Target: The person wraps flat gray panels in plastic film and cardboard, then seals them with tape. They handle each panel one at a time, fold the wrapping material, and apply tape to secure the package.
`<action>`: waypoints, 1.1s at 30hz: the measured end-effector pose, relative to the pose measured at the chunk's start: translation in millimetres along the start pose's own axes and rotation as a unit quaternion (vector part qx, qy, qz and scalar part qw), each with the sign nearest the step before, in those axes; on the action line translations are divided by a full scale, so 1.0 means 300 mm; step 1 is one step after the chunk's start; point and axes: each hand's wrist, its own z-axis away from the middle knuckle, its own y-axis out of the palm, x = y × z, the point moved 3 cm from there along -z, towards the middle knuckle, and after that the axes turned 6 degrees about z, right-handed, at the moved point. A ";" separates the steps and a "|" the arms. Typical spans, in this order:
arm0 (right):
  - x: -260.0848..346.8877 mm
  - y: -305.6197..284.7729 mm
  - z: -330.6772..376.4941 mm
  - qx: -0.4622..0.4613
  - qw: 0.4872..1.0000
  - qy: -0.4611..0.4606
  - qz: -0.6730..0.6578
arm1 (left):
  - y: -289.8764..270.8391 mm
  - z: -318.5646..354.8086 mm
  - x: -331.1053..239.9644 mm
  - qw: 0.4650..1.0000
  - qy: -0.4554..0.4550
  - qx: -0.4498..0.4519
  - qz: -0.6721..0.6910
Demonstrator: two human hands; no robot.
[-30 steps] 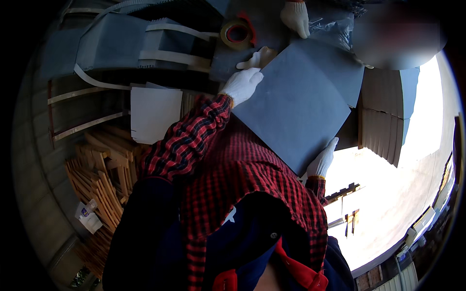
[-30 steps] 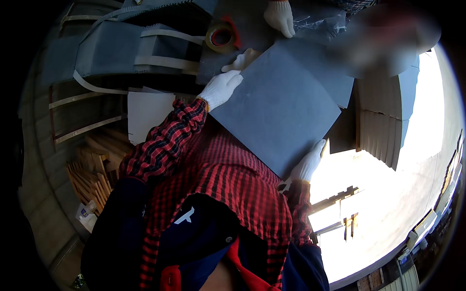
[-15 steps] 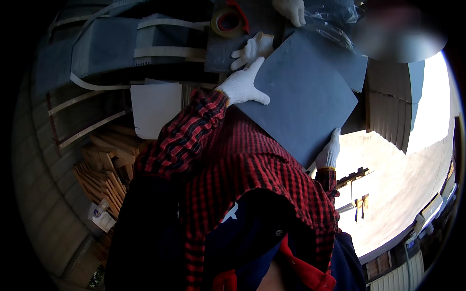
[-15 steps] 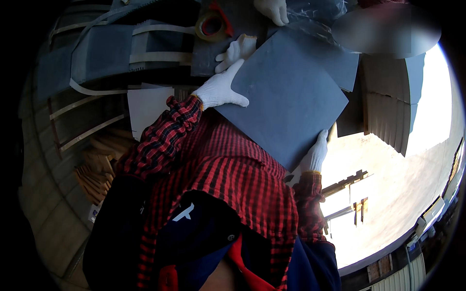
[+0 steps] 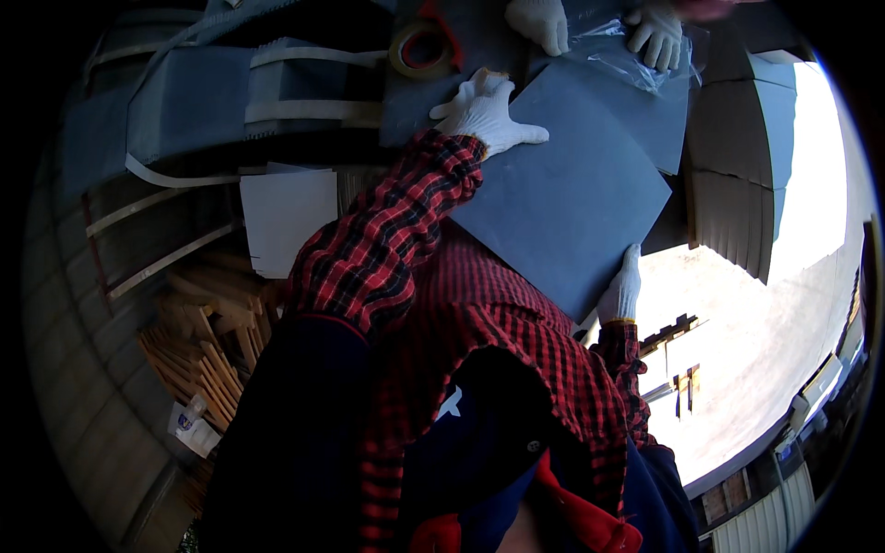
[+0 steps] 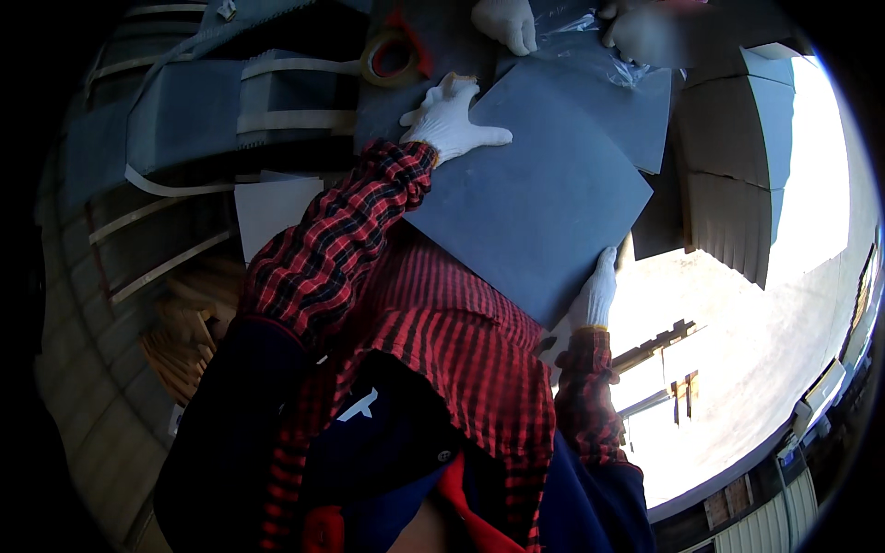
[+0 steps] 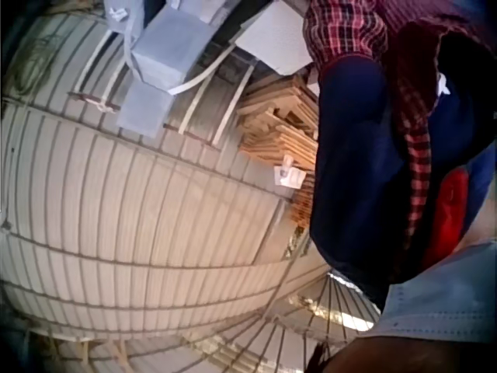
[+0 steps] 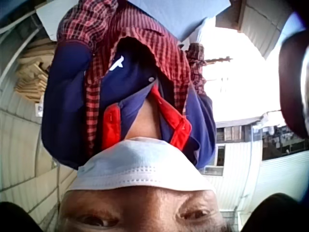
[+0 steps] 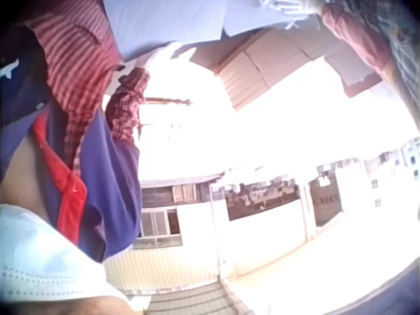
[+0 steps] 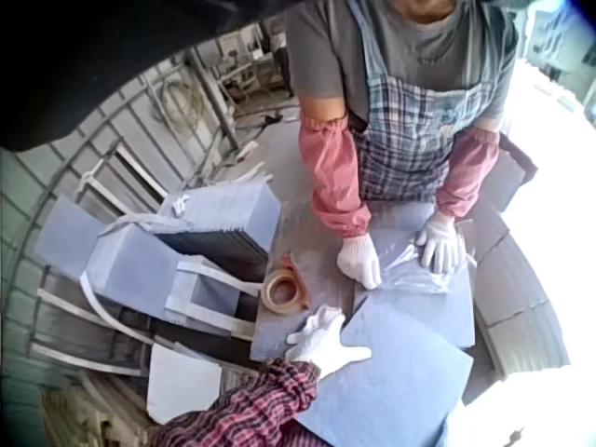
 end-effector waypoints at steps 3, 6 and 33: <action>0.013 0.023 0.017 -0.007 1.000 -0.004 -0.017 | 0.003 -0.139 -0.037 0.999 -0.031 -0.011 0.028; -0.005 0.007 -0.014 0.003 1.000 -0.010 0.013 | 0.090 -0.310 0.147 0.998 -0.056 -0.024 -0.006; -0.020 -0.022 -0.023 0.013 0.999 -0.015 0.035 | -0.018 0.184 -0.028 0.894 0.397 -0.069 -0.194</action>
